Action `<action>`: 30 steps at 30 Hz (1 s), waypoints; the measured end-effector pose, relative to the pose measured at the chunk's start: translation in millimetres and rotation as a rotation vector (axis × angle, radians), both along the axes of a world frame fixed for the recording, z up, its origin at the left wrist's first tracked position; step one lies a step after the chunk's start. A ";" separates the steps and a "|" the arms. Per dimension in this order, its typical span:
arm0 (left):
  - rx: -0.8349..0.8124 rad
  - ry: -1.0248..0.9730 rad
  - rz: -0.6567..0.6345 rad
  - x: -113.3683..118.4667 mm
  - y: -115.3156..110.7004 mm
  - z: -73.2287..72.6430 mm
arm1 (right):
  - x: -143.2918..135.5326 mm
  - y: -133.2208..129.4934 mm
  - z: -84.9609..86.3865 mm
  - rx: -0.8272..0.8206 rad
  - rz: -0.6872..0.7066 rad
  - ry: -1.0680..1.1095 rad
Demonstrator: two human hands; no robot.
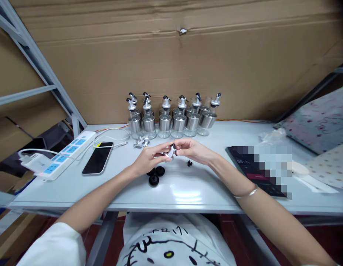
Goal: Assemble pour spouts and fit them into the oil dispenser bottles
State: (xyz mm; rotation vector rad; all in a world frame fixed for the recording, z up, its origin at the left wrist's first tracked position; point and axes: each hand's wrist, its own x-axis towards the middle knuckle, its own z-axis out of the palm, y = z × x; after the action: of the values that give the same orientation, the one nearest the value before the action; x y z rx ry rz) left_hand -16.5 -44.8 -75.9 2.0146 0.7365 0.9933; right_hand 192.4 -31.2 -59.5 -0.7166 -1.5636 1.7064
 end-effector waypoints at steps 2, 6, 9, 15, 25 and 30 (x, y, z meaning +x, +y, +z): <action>-0.007 -0.006 0.003 1.0 -1.1 0.0 | -0.4 -0.4 -0.1 0.011 0.005 -0.007; -0.054 -0.036 0.005 2.8 -2.9 0.4 | -3.6 -0.7 -1.6 0.010 -0.024 -0.001; -0.092 -0.045 -0.017 1.2 -1.6 2.7 | -6.2 -0.6 -3.6 -0.026 -0.029 0.029; -0.194 0.014 -0.111 -2.4 0.3 11.7 | -5.7 -0.2 -4.6 -0.031 -0.018 -0.006; -0.164 -0.038 -0.040 -1.1 -0.9 9.3 | -13.4 -5.3 2.9 -0.004 -0.056 0.044; 0.095 -0.034 0.008 -3.5 1.6 7.5 | -16.5 -8.3 22.9 0.094 -0.223 0.134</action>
State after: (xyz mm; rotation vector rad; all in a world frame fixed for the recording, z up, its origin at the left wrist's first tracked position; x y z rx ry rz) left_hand -20.1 -43.2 -68.5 2.0724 0.6914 1.0826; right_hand 175.9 -39.5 -36.6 -0.6864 -1.4056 1.4772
